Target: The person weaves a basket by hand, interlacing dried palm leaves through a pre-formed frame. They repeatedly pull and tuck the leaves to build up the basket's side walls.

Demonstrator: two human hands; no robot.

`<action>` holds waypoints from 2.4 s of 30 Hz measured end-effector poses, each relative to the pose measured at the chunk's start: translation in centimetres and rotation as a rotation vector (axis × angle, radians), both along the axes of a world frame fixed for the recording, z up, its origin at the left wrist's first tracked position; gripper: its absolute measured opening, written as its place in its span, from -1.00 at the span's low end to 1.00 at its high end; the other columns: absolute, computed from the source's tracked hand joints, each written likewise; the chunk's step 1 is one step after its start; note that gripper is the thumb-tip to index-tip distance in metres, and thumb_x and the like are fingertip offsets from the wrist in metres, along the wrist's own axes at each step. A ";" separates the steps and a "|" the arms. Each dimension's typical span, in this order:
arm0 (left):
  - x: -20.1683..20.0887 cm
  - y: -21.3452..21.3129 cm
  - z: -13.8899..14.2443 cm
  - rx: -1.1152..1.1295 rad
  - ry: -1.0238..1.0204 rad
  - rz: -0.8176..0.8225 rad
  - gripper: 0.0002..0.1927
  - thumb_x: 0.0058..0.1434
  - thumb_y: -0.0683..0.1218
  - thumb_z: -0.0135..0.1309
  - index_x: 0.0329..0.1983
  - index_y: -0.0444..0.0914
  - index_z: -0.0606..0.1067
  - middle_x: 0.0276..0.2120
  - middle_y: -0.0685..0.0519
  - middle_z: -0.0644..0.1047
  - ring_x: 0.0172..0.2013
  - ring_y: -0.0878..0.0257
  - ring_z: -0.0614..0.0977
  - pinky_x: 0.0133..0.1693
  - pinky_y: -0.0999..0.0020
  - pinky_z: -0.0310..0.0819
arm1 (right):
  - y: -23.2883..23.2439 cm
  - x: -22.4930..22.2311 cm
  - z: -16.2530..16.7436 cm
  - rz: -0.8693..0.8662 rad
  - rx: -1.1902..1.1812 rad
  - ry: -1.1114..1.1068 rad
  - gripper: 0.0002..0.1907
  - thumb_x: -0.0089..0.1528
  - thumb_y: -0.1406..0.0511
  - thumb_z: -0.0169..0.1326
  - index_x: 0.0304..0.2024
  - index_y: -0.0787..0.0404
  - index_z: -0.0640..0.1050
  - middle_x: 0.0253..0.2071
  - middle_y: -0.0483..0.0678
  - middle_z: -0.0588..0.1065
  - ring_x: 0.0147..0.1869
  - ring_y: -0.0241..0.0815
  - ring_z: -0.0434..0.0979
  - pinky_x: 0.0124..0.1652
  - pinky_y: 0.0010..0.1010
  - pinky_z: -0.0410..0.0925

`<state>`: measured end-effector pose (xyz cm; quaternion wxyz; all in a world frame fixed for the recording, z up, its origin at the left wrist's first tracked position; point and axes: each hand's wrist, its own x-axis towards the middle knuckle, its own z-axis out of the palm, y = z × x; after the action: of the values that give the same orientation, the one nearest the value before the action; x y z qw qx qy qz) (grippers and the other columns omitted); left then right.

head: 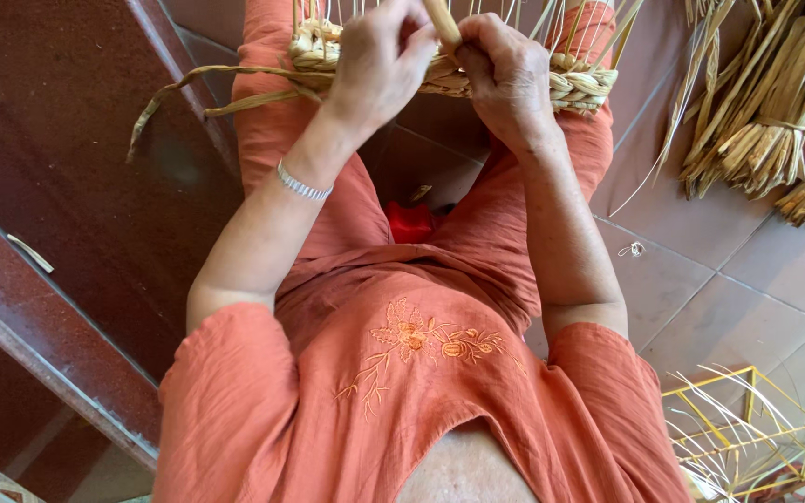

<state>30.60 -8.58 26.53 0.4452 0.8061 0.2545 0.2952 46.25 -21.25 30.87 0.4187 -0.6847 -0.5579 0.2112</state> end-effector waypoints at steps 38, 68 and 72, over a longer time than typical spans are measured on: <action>-6.1 -2.7 -0.1 0.728 0.413 -0.062 -0.91 0.32 -0.30 0.05 -0.12 -0.33 0.48 -0.29 -0.06 0.48 -0.15 0.09 0.53 -0.11 0.21 0.50 | 0.6 0.4 0.5 0.259 -0.023 0.019 -0.73 0.32 0.49 0.22 0.07 0.25 0.61 -0.11 0.03 0.58 -0.11 -0.05 0.62 -0.12 -0.31 0.47; -2.5 1.4 1.5 -0.006 -0.074 0.075 -0.92 0.29 -0.21 0.13 -0.22 -0.36 0.52 -0.42 -0.05 0.64 -0.40 0.16 0.73 -0.34 0.30 0.66 | 1.3 -0.5 -2.3 0.137 -0.046 0.086 -0.89 0.42 0.43 0.24 -0.03 0.29 0.57 -0.19 0.03 0.49 -0.14 -0.10 0.53 -0.14 -0.31 0.39; -4.9 -0.2 1.4 -0.711 -0.293 0.098 -0.75 0.40 -0.06 -0.07 -0.25 -0.35 0.48 -0.36 -0.06 0.63 -0.26 0.14 0.79 -0.22 0.26 0.77 | 1.5 -1.0 -1.9 0.170 0.038 0.010 -0.87 0.39 0.44 0.25 -0.06 0.29 0.55 -0.16 0.03 0.50 -0.09 -0.12 0.55 -0.09 -0.34 0.42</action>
<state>25.68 -8.83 27.97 0.7139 0.5378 0.3127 0.3215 45.27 -19.79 29.00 0.4149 -0.6257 -0.6159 0.2389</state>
